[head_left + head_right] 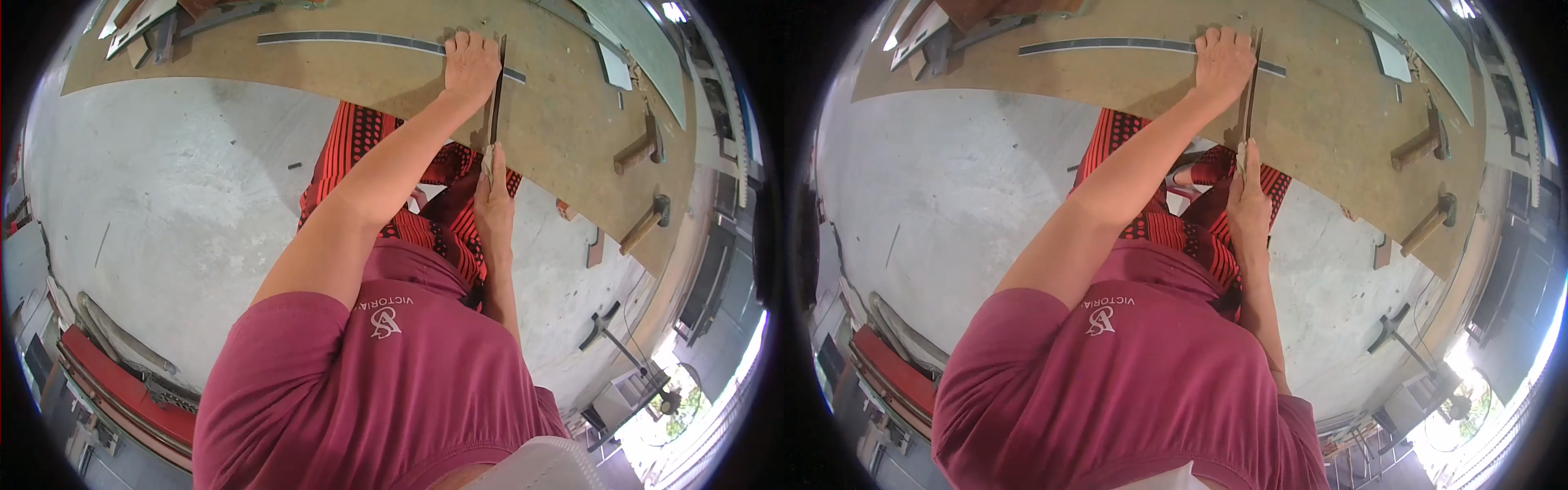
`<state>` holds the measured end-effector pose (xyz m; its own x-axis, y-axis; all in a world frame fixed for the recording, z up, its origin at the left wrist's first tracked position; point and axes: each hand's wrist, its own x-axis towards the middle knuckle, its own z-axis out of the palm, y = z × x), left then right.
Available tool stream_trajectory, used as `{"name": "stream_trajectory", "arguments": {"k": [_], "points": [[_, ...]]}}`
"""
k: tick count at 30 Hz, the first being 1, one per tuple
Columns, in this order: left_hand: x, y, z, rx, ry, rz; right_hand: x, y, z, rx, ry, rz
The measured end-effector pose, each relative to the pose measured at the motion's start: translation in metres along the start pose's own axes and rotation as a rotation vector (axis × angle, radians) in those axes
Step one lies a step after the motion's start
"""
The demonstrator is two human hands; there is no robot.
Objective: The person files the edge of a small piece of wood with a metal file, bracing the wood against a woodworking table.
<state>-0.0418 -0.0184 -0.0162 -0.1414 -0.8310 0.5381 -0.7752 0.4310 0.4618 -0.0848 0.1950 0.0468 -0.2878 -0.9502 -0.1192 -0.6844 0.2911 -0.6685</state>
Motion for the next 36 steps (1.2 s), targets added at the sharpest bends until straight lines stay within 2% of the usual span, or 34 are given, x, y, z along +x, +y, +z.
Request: {"name": "stream_trajectory", "arguments": {"k": [2, 5, 7, 8, 10, 13, 14, 15, 17, 19, 20, 22, 26, 29, 31, 36], "points": [[0.000, -0.001, 0.000, 0.008, -0.009, 0.008, 0.006, -0.004, -0.001, 0.010, -0.021, 0.057], [0.001, -0.003, -0.001, 0.026, -0.016, 0.028, 0.027, -0.003, 0.001, -0.032, 0.017, 0.003], [0.000, -0.001, -0.003, 0.033, -0.028, 0.038, 0.032, 0.002, 0.005, -0.037, 0.129, -0.198], [0.000, -0.001, -0.002, 0.027, -0.033, 0.029, 0.026, 0.001, 0.002, -0.041, 0.129, -0.195], [0.002, 0.000, 0.000, 0.020, -0.036, 0.013, 0.009, -0.002, -0.002, 0.004, -0.005, 0.015], [-0.001, 0.001, 0.002, -0.009, -0.005, 0.006, 0.001, -0.010, -0.008, 0.068, -0.105, 0.144], [0.006, 0.006, -0.015, 0.052, -0.219, -0.029, 0.003, -0.009, -0.007, 0.070, -0.099, 0.156], [0.010, 0.008, -0.024, 0.116, -0.430, -0.061, 0.012, -0.007, -0.004, 0.007, -0.046, 0.083], [0.006, 0.006, -0.026, 0.179, -0.385, 0.003, 0.023, 0.000, 0.001, -0.053, 0.012, 0.019], [0.004, 0.007, -0.025, 0.243, -0.336, 0.067, 0.028, 0.008, 0.006, -0.041, 0.143, -0.199], [0.005, 0.007, -0.023, 0.221, -0.315, 0.043, 0.021, 0.006, 0.005, -0.041, 0.148, -0.194], [0.005, 0.006, -0.017, 0.193, -0.298, 0.013, 0.004, 0.002, 0.002, -0.051, 0.051, -0.051], [0.003, 0.004, -0.015, 0.148, -0.262, 0.007, -0.001, 0.005, 0.004, -0.055, 0.037, 0.005], [0.003, 0.006, -0.016, 0.170, -0.293, 0.013, 0.019, 0.005, 0.006, -0.092, 0.054, -0.032], [0.005, 0.005, -0.018, 0.197, -0.309, 0.017, 0.026, 0.007, 0.006, -0.057, 0.125, -0.161], [0.002, 0.003, -0.012, 0.155, -0.236, 0.003, -0.001, 0.009, 0.005, -0.034, 0.068, -0.112]]}}
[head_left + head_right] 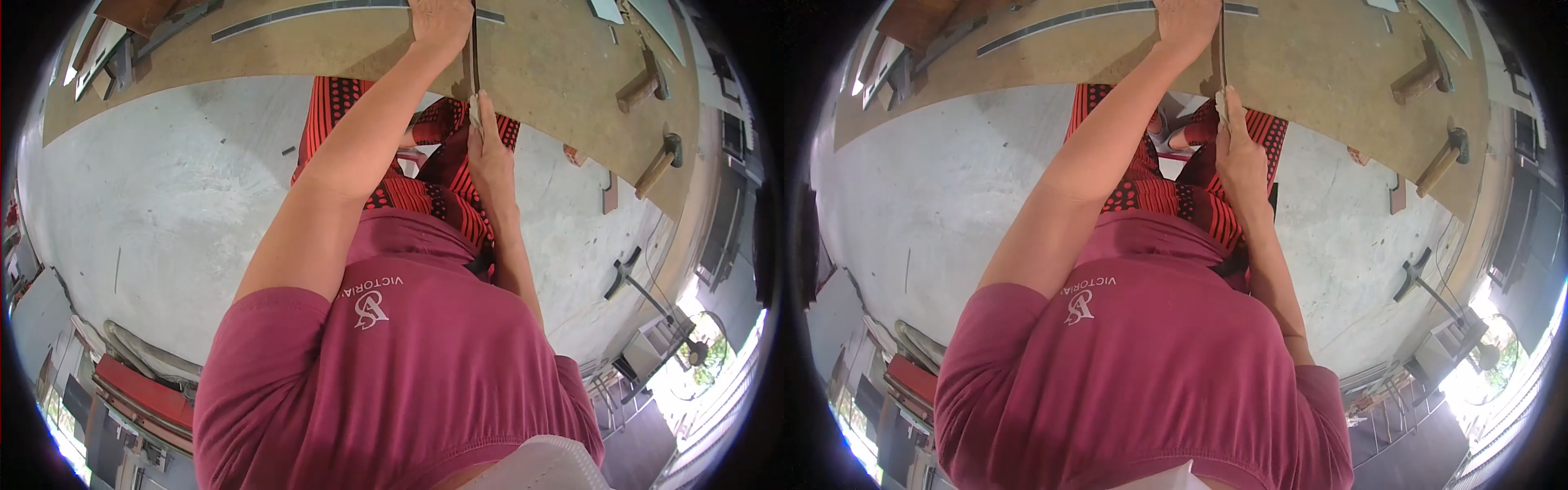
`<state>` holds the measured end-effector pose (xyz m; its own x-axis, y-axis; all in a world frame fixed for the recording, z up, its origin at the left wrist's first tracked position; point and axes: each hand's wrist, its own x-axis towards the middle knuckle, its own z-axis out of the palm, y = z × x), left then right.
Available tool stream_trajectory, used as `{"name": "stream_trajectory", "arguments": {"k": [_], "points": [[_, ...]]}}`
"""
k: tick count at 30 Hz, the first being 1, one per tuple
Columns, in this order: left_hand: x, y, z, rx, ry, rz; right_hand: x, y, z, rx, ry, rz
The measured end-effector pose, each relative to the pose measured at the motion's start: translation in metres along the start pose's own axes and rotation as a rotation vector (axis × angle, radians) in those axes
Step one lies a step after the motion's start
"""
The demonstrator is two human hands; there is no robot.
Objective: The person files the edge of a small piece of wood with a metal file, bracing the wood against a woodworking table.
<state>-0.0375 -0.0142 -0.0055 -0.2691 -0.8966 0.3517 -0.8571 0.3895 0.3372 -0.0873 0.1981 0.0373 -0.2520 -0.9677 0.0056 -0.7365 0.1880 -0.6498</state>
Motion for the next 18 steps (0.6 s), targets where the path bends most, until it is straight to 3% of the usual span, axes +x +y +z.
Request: {"name": "stream_trajectory", "arguments": {"k": [5, 7, 10, 12, 18], "points": [[0.002, 0.001, -0.007, 0.007, -0.109, 0.001, 0.021, -0.001, 0.000, -0.047, -0.079, 0.130], [0.001, 0.001, -0.010, 0.033, -0.134, 0.017, 0.025, 0.004, 0.004, -0.032, 0.085, -0.105], [0.004, 0.001, -0.005, 0.063, -0.118, 0.002, 0.005, 0.001, 0.000, -0.026, -0.017, 0.023], [0.003, 0.000, 0.000, -0.010, -0.062, -0.024, -0.001, 0.001, -0.001, -0.011, -0.015, 0.020], [0.002, 0.001, -0.012, -0.089, -0.138, -0.044, 0.028, 0.006, 0.007, -0.024, 0.027, -0.033]]}}
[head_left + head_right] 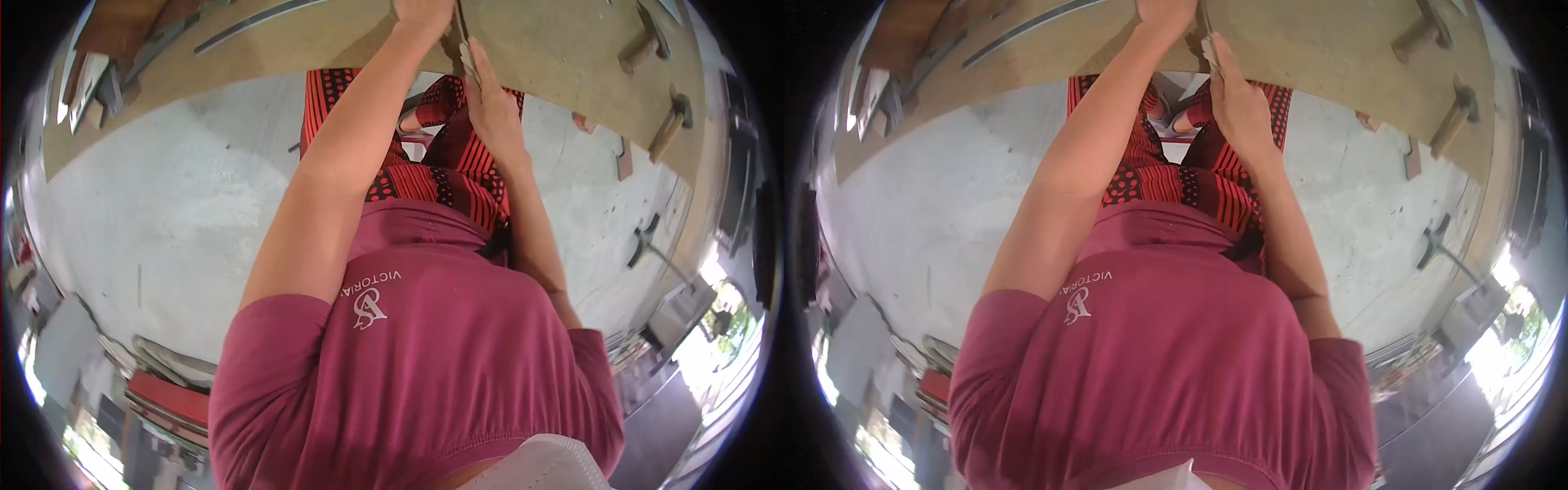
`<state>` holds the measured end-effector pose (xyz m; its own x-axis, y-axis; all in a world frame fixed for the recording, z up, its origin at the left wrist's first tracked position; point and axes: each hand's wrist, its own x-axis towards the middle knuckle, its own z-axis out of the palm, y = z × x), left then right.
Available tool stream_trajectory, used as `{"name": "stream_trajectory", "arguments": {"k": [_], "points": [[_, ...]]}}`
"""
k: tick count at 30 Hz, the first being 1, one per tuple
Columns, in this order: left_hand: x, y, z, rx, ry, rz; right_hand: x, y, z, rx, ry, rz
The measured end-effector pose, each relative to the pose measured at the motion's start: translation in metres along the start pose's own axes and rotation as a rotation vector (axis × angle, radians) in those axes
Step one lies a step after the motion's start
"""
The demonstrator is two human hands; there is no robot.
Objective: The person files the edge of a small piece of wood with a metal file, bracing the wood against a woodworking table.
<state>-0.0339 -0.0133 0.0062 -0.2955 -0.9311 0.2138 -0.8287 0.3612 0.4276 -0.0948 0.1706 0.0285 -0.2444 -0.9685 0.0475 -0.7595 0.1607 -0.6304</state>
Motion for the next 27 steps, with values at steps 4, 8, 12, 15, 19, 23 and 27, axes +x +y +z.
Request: {"name": "stream_trajectory", "arguments": {"k": [4, 8, 12, 15, 19, 23, 27], "points": [[0.002, -0.002, 0.019, 0.030, 0.105, -0.015, -0.020, 0.006, -0.012, -0.017, -0.083, 0.084], [0.004, -0.004, 0.025, 0.028, 0.150, 0.016, -0.034, 0.008, -0.018, -0.032, -0.109, 0.139], [0.003, -0.007, 0.017, 0.007, 0.065, 0.011, -0.007, 0.001, -0.011, -0.040, -0.133, 0.128], [0.006, -0.008, 0.023, 0.020, 0.112, 0.000, -0.004, 0.001, -0.007, 0.027, -0.086, 0.109], [0.007, -0.007, 0.025, 0.024, 0.153, 0.012, -0.034, -0.004, -0.020, -0.074, -0.109, 0.157], [0.004, -0.006, 0.016, 0.018, 0.089, 0.014, -0.020, 0.000, -0.011, 0.005, -0.087, 0.121], [0.006, -0.009, 0.020, 0.014, 0.066, 0.016, -0.002, 0.003, -0.005, -0.008, 0.014, 0.034]]}}
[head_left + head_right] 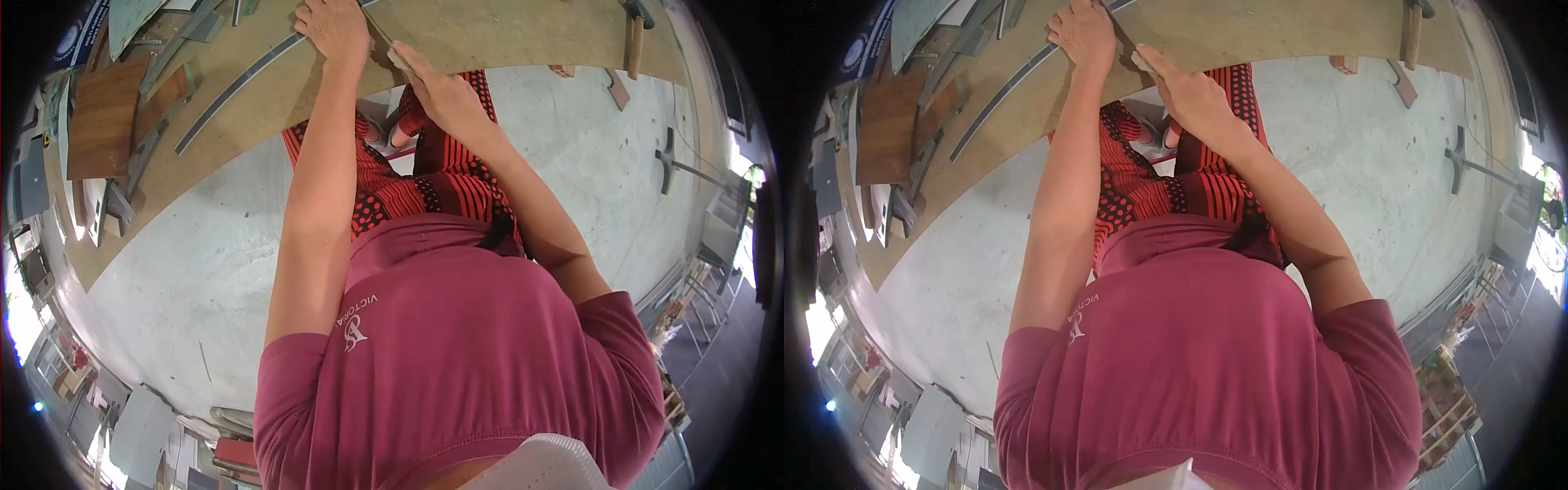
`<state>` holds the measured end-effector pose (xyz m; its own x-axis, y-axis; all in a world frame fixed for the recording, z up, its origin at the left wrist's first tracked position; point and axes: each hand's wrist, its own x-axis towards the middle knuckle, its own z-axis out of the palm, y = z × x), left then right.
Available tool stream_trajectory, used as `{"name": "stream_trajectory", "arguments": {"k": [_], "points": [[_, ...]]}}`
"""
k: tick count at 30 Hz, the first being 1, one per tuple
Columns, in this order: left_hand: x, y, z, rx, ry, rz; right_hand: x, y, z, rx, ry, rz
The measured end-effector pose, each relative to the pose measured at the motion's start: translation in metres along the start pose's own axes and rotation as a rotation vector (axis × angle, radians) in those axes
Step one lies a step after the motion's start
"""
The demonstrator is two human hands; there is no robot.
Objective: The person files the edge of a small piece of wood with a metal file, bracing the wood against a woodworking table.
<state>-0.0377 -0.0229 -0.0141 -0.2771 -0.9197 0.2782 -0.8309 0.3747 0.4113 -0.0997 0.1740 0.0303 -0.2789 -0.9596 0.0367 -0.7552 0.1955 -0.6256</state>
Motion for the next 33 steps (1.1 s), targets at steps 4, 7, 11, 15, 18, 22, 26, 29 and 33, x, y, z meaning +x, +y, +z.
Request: {"name": "stream_trajectory", "arguments": {"k": [4, 7, 11, 15, 18, 22, 26, 29, 33], "points": [[0.000, 0.003, 0.001, -0.001, 0.062, -0.004, -0.026, -0.007, -0.016, -0.011, -0.121, 0.139], [0.000, -0.001, 0.005, 0.019, 0.109, 0.010, -0.026, -0.014, -0.018, -0.016, -0.143, 0.148], [0.002, -0.010, 0.015, 0.111, 0.299, 0.161, -0.005, -0.013, -0.004, 0.085, -0.094, 0.095], [-0.002, 0.000, 0.004, 0.043, 0.225, 0.113, -0.019, -0.016, -0.008, 0.041, -0.085, 0.121], [-0.002, -0.001, 0.007, 0.035, 0.235, 0.120, -0.028, -0.015, -0.007, -0.012, -0.101, 0.141], [0.000, -0.007, 0.010, 0.050, 0.246, 0.138, -0.007, -0.022, -0.005, 0.027, -0.106, 0.156], [-0.003, 0.002, 0.004, 0.030, 0.220, 0.082, -0.003, -0.010, 0.002, 0.108, -0.048, 0.099], [0.000, 0.003, 0.004, 0.022, 0.228, 0.068, -0.025, -0.007, -0.001, 0.006, -0.012, 0.046], [0.001, -0.003, 0.010, 0.039, 0.244, 0.093, -0.019, -0.006, 0.001, 0.014, -0.016, 0.065]]}}
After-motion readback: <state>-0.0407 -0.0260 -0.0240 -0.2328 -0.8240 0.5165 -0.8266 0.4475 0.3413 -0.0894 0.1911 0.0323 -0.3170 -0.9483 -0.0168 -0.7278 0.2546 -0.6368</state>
